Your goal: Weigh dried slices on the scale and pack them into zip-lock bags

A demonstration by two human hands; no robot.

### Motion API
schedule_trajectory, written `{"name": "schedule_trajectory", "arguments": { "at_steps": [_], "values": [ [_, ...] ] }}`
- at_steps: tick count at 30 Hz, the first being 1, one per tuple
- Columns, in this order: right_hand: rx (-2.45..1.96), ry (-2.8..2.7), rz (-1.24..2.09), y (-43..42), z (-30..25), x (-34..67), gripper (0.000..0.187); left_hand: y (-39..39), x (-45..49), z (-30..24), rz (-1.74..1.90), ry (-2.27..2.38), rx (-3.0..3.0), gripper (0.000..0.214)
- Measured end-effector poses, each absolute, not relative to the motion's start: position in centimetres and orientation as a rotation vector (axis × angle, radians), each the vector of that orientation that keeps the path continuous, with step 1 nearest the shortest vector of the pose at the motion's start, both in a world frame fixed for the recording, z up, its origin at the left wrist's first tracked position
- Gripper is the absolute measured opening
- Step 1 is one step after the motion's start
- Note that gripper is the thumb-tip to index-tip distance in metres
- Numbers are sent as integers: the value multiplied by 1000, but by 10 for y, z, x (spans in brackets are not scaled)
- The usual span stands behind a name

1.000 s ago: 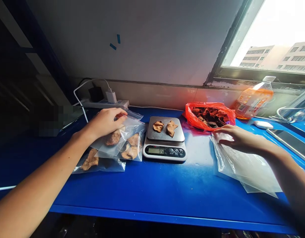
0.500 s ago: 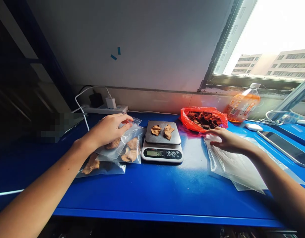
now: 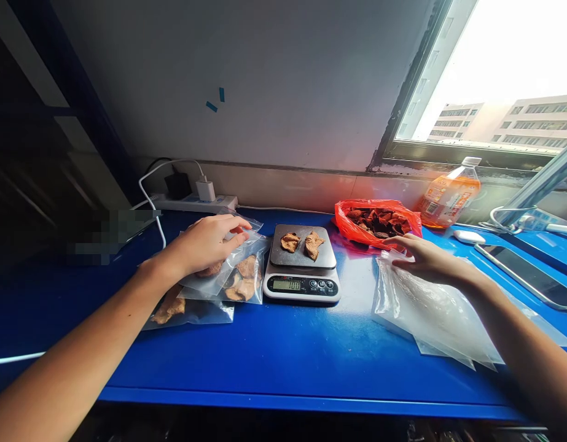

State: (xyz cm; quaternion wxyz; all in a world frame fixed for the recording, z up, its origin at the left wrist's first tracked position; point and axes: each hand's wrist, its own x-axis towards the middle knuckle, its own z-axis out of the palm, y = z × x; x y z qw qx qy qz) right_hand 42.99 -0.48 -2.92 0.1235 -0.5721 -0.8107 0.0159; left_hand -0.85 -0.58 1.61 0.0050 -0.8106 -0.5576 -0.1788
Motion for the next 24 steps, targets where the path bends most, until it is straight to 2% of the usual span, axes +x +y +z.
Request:
{"name": "schedule_trajectory", "arguments": {
  "at_steps": [4, 15, 21, 24],
  "values": [
    [-1706, -2311, 113, -4, -32, 438, 51, -7, -6, 17, -558, -1742, -2555, 36],
    [-1816, -2334, 331, -7, -33, 435, 29, -8, -6, 17, -559, -1707, -2598, 37],
    [-1440, -2133, 92, -14, -17, 422, 20, -10, -2, 17, -624, -1610, -2618, 35],
    [-1268, -1993, -36, -24, -7, 405, 22, -17, 3, 21, -718, -1519, -2633, 35]
  ]
}}
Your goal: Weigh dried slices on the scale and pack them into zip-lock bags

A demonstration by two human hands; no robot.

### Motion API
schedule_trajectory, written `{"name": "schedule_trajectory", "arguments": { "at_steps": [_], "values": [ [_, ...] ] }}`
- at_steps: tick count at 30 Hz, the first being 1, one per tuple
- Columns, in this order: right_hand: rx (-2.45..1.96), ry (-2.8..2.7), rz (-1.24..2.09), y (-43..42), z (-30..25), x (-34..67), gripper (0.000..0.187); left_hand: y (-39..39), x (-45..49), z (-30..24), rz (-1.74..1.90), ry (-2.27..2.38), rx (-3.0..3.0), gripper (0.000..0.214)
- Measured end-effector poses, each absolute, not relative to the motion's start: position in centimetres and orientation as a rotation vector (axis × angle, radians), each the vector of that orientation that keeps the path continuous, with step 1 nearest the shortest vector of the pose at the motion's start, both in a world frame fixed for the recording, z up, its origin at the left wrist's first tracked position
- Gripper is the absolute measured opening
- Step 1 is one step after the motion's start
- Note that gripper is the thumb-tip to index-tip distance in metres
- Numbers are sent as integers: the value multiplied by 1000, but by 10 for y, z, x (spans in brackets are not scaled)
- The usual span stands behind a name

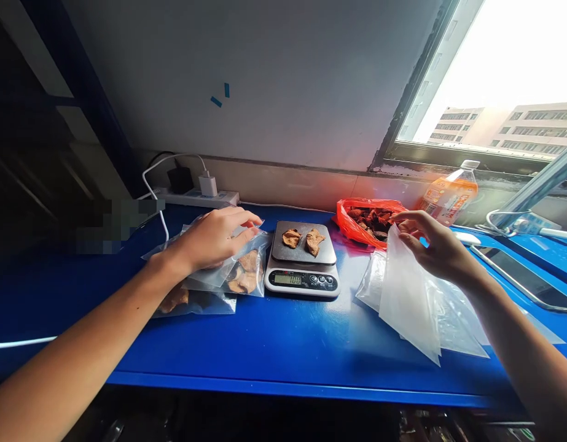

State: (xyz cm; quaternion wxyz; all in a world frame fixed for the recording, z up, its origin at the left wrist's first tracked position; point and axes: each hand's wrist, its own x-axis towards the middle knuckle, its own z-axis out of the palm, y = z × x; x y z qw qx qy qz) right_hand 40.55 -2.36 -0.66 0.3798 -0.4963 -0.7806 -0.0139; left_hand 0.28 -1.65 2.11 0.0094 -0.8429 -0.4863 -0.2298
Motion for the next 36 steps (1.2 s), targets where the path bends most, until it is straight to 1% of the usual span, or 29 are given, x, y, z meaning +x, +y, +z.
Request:
{"name": "schedule_trajectory", "arguments": {
  "at_steps": [5, 7, 9, 12, 14, 17, 19, 21, 23, 26, 30, 36],
  "values": [
    [-1073, -1933, 21, -50, -13, 349, 27, -39, 20, 27, -870, -1286, -2762, 31],
    [-1045, -1904, 35, -62, -21, 322, 25, -51, 29, 27, -938, -1194, -2886, 31],
    [-1017, -1912, 64, -73, -26, 300, 22, -61, 38, 28, -983, -1133, -3074, 36],
    [-964, -1927, 118, -84, -28, 277, 24, -72, 47, 28, -986, -1177, -3353, 42],
    [-944, -1919, 171, -86, -28, 269, 26, -73, 49, 28, -920, -1350, -3449, 40],
    [-898, -1968, 357, -85, -28, 262, 26, -70, 47, 29, -728, -1591, -3478, 39],
    [-865, -1972, 590, -83, -30, 260, 22, -67, 44, 29, -646, -1619, -3479, 39],
    [-864, -1880, 853, -83, -33, 260, 16, -65, 41, 30, -654, -1592, -3484, 40],
    [-873, -1752, 1070, -84, -35, 261, 14, -64, 39, 31, -694, -1550, -3487, 41],
    [-833, -1640, 1291, -85, -37, 263, 22, -61, 39, 30, -715, -1477, -3433, 40],
    [-786, -1610, 1418, -88, -37, 261, 30, -59, 42, 26, -713, -1484, -3326, 32],
    [-784, -1618, 1451, -90, -35, 257, 33, -63, 47, 21, -743, -1416, -3337, 33]
  ]
}}
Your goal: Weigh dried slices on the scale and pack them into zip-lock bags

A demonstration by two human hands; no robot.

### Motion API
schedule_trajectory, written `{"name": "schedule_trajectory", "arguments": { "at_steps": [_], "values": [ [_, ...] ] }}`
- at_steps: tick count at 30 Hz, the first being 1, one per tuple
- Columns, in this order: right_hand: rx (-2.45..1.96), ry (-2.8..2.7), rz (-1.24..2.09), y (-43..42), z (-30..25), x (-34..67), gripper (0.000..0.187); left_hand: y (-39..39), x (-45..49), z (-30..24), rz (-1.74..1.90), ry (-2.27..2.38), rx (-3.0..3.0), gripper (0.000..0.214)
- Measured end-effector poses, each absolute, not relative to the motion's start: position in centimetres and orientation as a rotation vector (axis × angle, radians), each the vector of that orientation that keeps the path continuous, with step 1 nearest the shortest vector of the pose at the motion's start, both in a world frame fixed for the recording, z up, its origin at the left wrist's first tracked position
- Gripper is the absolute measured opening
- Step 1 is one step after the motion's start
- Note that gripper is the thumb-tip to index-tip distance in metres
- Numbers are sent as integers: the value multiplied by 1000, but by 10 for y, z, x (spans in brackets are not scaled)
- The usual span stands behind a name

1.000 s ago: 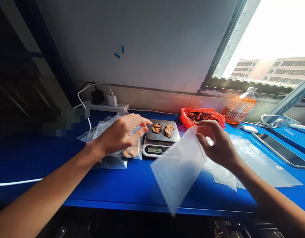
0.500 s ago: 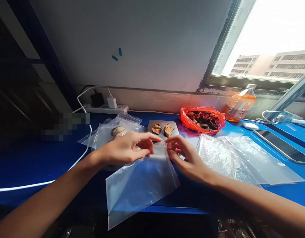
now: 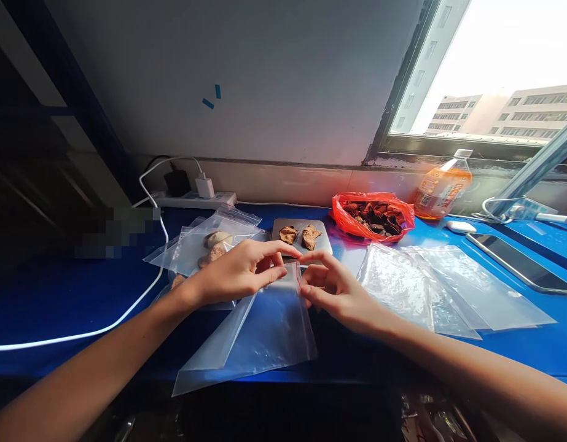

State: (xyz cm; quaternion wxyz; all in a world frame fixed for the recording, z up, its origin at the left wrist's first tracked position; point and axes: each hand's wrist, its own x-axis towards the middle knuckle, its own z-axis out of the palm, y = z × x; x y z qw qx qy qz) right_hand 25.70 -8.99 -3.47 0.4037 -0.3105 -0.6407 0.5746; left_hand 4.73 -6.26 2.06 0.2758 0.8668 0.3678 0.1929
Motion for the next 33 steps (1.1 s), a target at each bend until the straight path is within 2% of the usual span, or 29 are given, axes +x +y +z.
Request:
{"name": "schedule_trajectory", "arguments": {
  "at_steps": [7, 12, 15, 19, 25, 29, 33],
  "values": [
    [-723, -1499, 1497, -86, -35, 255, 37, -64, 51, 10, 754, 828, 2642, 33],
    [-704, -1469, 1489, -87, -37, 254, 40, -68, 54, 5, 827, 628, 2888, 12],
    [-661, -1515, 1509, -88, -36, 255, 36, -70, 54, 5, 766, 639, 2894, 7],
    [-660, -1596, 1453, -92, -38, 252, 30, -71, 57, 4, 661, 702, 2919, 11],
    [-980, -1703, 1083, -96, -41, 249, 16, -77, 59, 7, 534, 628, 3093, 18],
    [-1027, -1791, 1034, -98, -34, 252, 7, -71, 51, 13, 544, 693, 3069, 20],
    [-1039, -1882, 1016, -103, -26, 247, 12, -64, 47, 16, 471, 669, 3093, 21]
  ]
}}
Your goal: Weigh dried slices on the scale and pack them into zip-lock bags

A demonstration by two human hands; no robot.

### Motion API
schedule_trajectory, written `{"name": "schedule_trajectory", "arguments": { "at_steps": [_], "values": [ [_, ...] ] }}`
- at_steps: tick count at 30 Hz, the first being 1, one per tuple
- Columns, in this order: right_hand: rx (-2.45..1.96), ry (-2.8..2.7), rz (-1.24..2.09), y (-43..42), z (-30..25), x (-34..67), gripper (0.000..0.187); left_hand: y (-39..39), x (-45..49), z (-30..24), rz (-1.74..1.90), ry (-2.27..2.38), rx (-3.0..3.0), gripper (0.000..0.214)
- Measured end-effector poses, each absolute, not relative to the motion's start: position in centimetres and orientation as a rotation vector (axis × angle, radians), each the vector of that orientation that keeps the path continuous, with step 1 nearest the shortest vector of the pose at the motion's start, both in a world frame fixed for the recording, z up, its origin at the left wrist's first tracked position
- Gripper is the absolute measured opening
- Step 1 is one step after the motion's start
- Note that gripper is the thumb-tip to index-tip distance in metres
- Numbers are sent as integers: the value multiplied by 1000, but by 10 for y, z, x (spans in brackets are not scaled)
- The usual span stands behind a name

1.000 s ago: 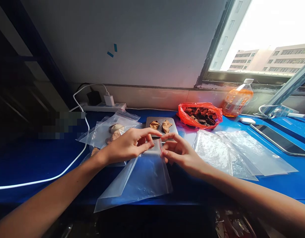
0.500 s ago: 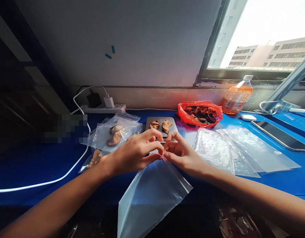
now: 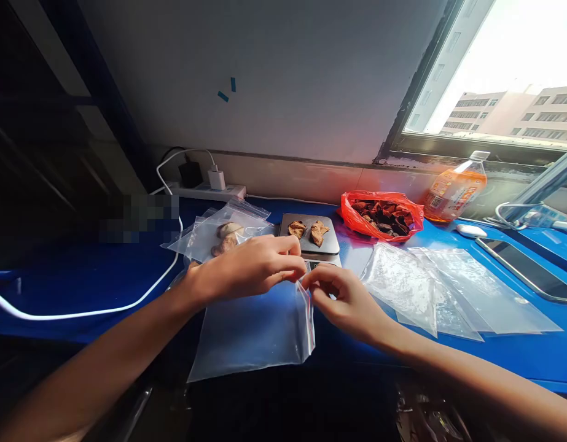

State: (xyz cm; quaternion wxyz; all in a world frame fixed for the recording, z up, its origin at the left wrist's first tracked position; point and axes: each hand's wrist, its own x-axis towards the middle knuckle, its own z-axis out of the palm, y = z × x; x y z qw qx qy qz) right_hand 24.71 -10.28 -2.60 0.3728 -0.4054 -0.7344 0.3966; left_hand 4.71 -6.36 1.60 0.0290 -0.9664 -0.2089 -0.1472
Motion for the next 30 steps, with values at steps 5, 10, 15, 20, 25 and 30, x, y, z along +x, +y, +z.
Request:
{"name": "schedule_trajectory", "arguments": {
  "at_steps": [5, 10, 15, 20, 25, 30],
  "values": [
    [-1026, -1974, 1020, -97, -17, 244, 11, -69, 57, 35, -363, -652, -2915, 20],
    [-997, -2114, 733, -91, -5, 255, 19, -73, 66, 58, -439, -698, -3065, 14],
    [-837, -2247, 606, -87, 8, 267, 59, -68, 60, 57, -767, -764, -3147, 35],
    [-802, -2322, 534, -78, 17, 268, 73, -71, 56, 51, -631, -759, -3068, 90],
    [-881, -2181, 330, -65, 18, 260, 32, -65, 56, 43, -615, -806, -2965, 84],
    [-1019, -1974, 105, -30, 8, 269, 34, -38, 37, 31, -880, -998, -2769, 87]
  ]
}}
